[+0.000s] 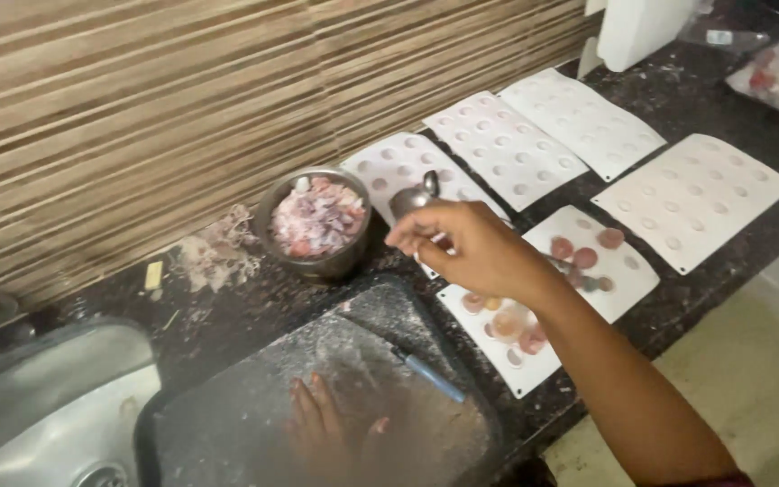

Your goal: Trim and process small heart-shaped and circular candle wax pieces on a tray and sort them into a container.

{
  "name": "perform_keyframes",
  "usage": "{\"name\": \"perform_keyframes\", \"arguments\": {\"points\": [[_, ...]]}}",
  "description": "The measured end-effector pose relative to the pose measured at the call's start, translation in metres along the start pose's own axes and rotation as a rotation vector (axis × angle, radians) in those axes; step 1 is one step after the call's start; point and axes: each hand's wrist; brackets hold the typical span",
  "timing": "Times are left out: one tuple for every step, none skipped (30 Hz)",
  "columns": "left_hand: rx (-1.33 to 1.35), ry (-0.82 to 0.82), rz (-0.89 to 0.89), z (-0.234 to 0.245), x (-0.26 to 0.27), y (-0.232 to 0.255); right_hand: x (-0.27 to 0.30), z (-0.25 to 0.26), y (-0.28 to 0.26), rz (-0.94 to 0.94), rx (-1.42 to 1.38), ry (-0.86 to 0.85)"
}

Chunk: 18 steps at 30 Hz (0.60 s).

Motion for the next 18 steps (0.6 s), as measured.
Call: {"name": "perform_keyframes", "arguments": {"points": [[0.089, 0.022, -0.028, 0.011, -0.011, 0.023, 0.023, 0.016, 0.007, -0.135, -0.112, -0.004], [0.094, 0.02, -0.042, 0.015, -0.023, 0.044, 0.043, 0.033, 0.022, -0.14, -0.11, 0.009], [0.249, 0.061, -0.099, 0.017, -0.035, 0.069, 0.064, 0.052, 0.038, -0.273, -0.131, 0.052], [0.405, 0.101, -0.155, 0.018, -0.046, 0.095, 0.086, 0.072, 0.055, -0.405, -0.153, 0.095], [0.417, 0.103, -0.162, 0.013, -0.054, 0.123, 0.108, 0.096, 0.071, -0.408, -0.143, 0.105], [0.504, 0.083, -0.226, 0.007, -0.062, 0.152, 0.132, 0.121, 0.087, -0.356, -0.177, 0.206], [0.592, 0.057, -0.277, 0.002, -0.065, 0.187, 0.158, 0.15, 0.105, -0.308, -0.207, 0.295], [0.605, 0.054, -0.272, -0.008, -0.064, 0.23, 0.185, 0.17, 0.128, -0.318, -0.195, 0.293], [0.633, 0.001, -0.243, -0.019, -0.072, 0.274, 0.205, 0.194, 0.151, -0.388, -0.238, 0.359], [0.66, -0.053, -0.214, -0.03, -0.08, 0.318, 0.225, 0.219, 0.174, -0.457, -0.281, 0.425], [0.666, -0.056, -0.22, -0.037, -0.081, 0.357, 0.25, 0.238, 0.197, -0.46, -0.278, 0.432], [0.689, -0.16, -0.181, -0.045, -0.082, 0.396, 0.274, 0.256, 0.219, -0.456, -0.333, 0.448], [0.713, -0.264, -0.15, -0.052, -0.086, 0.433, 0.297, 0.274, 0.241, -0.451, -0.387, 0.47], [0.719, -0.267, -0.162, -0.069, -0.088, 0.468, 0.311, 0.295, 0.249, -0.452, -0.383, 0.484], [0.76, -0.343, -0.193, -0.086, -0.087, 0.501, 0.327, 0.314, 0.256, -0.527, -0.389, 0.519], [0.8, -0.418, -0.223, -0.102, -0.086, 0.532, 0.342, 0.331, 0.262, -0.603, -0.394, 0.555], [0.809, -0.426, -0.23, -0.111, -0.087, 0.561, 0.359, 0.348, 0.275, -0.61, -0.388, 0.565], [0.811, -0.414, -0.281, -0.12, -0.088, 0.59, 0.375, 0.364, 0.287, -0.629, -0.395, 0.609]]}}
Point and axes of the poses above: each hand's wrist, its own x-axis away from the middle knuckle, its own z-axis out of the back of the hand, y = z × x, and after that the axes turned 2 degrees about -x, right-handed
